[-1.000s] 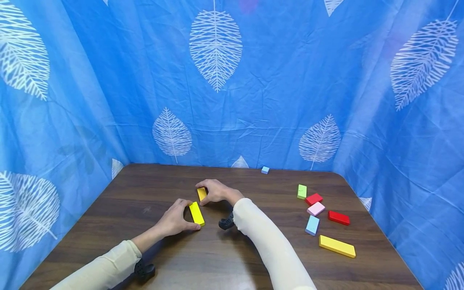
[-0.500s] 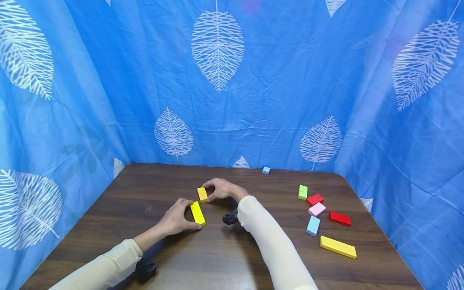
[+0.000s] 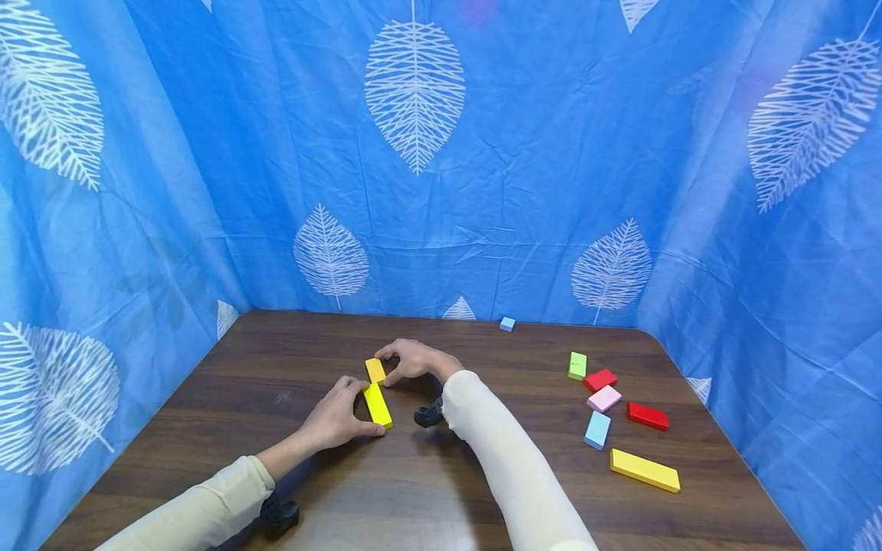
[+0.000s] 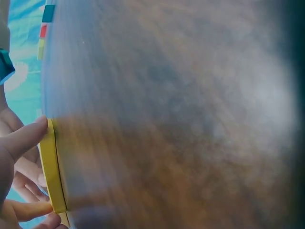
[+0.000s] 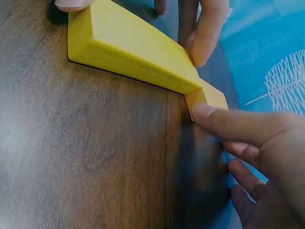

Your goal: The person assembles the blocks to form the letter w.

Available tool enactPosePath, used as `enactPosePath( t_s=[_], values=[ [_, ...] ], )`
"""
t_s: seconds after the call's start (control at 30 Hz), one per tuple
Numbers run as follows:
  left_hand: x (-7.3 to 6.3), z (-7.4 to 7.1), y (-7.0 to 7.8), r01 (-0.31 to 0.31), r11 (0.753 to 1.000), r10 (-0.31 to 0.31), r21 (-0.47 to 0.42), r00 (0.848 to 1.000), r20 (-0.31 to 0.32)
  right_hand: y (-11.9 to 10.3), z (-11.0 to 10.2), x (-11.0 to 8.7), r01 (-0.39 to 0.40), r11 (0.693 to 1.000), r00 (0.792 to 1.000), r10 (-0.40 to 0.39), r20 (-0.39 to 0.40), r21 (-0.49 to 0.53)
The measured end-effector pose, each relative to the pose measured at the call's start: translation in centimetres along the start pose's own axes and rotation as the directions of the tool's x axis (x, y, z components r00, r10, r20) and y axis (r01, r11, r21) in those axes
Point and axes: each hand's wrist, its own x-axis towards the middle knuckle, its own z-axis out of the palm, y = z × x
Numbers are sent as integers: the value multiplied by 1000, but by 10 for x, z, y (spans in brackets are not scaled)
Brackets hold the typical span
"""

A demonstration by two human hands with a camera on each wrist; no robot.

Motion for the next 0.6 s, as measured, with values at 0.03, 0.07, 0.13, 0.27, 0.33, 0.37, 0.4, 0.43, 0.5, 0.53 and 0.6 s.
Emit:
enactPosePath(
  t_s=[0.03,0.07,0.13,0.27,0.33,0.37,0.4,0.43,0.5,0.53,0.6],
  values=[
    [0,0,0,0,1000,0,6,1000,-1,-1,0,0,-4,1000,1000,4,6,10],
    [-1,0,0,2,1000,-2,14,1000,0,-1,0,1,-10,1000,1000,9,12,15],
    [0,0,1,3,1000,-3,24,1000,-1,-2,0,2,-22,999,1000,22,15,29],
    [1,-1,4,3,1000,-3,30,1000,-3,-4,2,3,-12,1000,1000,12,0,27],
    [1,-1,5,-1,1000,2,31,1000,-4,-5,4,5,-1,1000,1000,2,-12,29],
    [2,-1,5,-5,999,5,33,1000,-4,-6,5,5,0,1000,1000,0,-15,29],
    [2,-1,5,-7,999,8,35,1000,-5,-6,6,5,0,999,1000,0,-17,32],
    [2,-1,5,-11,999,11,35,1000,-7,-7,7,5,3,999,1000,-2,-20,34],
    [2,0,5,-14,999,14,41,1000,-8,-8,8,6,-8,999,1000,9,-22,43],
    [2,0,5,-15,999,15,43,1000,-8,-8,8,6,-11,999,1000,12,-21,43],
    [2,0,6,-18,999,18,46,1000,-7,-7,8,6,-14,999,1000,15,-18,41]
  ],
)
